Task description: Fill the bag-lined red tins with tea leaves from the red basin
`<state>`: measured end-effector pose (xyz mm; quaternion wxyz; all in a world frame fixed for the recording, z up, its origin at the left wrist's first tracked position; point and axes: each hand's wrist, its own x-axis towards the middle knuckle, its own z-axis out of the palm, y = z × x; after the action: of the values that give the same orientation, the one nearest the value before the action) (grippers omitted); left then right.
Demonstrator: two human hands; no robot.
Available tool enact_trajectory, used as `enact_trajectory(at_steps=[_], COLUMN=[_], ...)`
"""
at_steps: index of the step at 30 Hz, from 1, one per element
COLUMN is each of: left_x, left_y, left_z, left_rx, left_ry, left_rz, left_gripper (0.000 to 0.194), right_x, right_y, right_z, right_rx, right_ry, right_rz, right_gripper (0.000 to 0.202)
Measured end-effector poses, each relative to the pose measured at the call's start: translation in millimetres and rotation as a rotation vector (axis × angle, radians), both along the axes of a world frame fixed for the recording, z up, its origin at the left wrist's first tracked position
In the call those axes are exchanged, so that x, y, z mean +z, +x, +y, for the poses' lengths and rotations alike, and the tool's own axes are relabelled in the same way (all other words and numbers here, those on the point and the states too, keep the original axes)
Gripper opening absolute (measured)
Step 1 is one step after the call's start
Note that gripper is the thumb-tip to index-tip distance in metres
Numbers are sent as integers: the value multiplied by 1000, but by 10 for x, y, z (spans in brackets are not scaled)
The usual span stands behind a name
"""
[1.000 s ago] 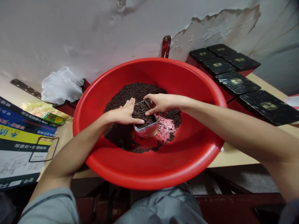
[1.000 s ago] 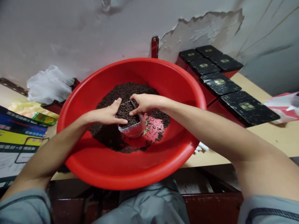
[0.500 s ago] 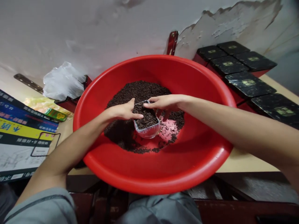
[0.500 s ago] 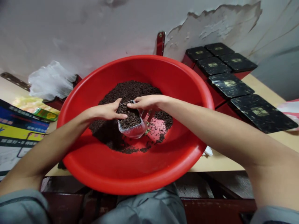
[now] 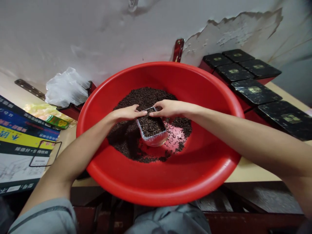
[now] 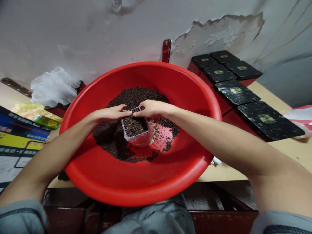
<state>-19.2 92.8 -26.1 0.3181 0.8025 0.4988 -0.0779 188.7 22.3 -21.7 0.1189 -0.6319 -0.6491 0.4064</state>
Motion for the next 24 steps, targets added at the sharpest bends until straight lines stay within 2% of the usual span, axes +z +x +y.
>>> enact_trajectory(at_steps=[2,4,6,8,10,13,15,17,18,20,24], left_x=[-9,55,165,270,322,278,214,166,154,151,156], left_y=[8,-14,-64,-120,-152,-123,-73,-31,-19,-20,-79], left_z=[-1,-24,-59,-102,-152,-235,-283,-307,-308,-285,-197], left_rx=[-28,-35,-38,-90,-186,-274,-269,-240,-224,-198,-155], left_ry=[-58,-63,-40,-30,-25,2,10,7,5,5,-85], left_rz=[-19,-17,9,49,90,152,177,189,189,183,214], left_gripper=[93,97,107,121,137,151,149,147,148,152,153], right_x=[27,51,67,70,57,3,-58,-128,-160,-202,-183], right_y=[53,98,115,99,66,43,64,98,112,124,120], right_z=[11,0,-39,-92,-136,-137,-98,-49,-29,-11,-40], right_rx=[-25,-42,-34,-19,12,21,-24,-45,-38,-10,6], right_ry=[225,440,536,545,523,499,468,359,280,128,-46], right_rz=[-50,-36,70,207,308,364,323,234,190,135,134], right_gripper=[38,42,43,43,44,56,84,114,124,128,112])
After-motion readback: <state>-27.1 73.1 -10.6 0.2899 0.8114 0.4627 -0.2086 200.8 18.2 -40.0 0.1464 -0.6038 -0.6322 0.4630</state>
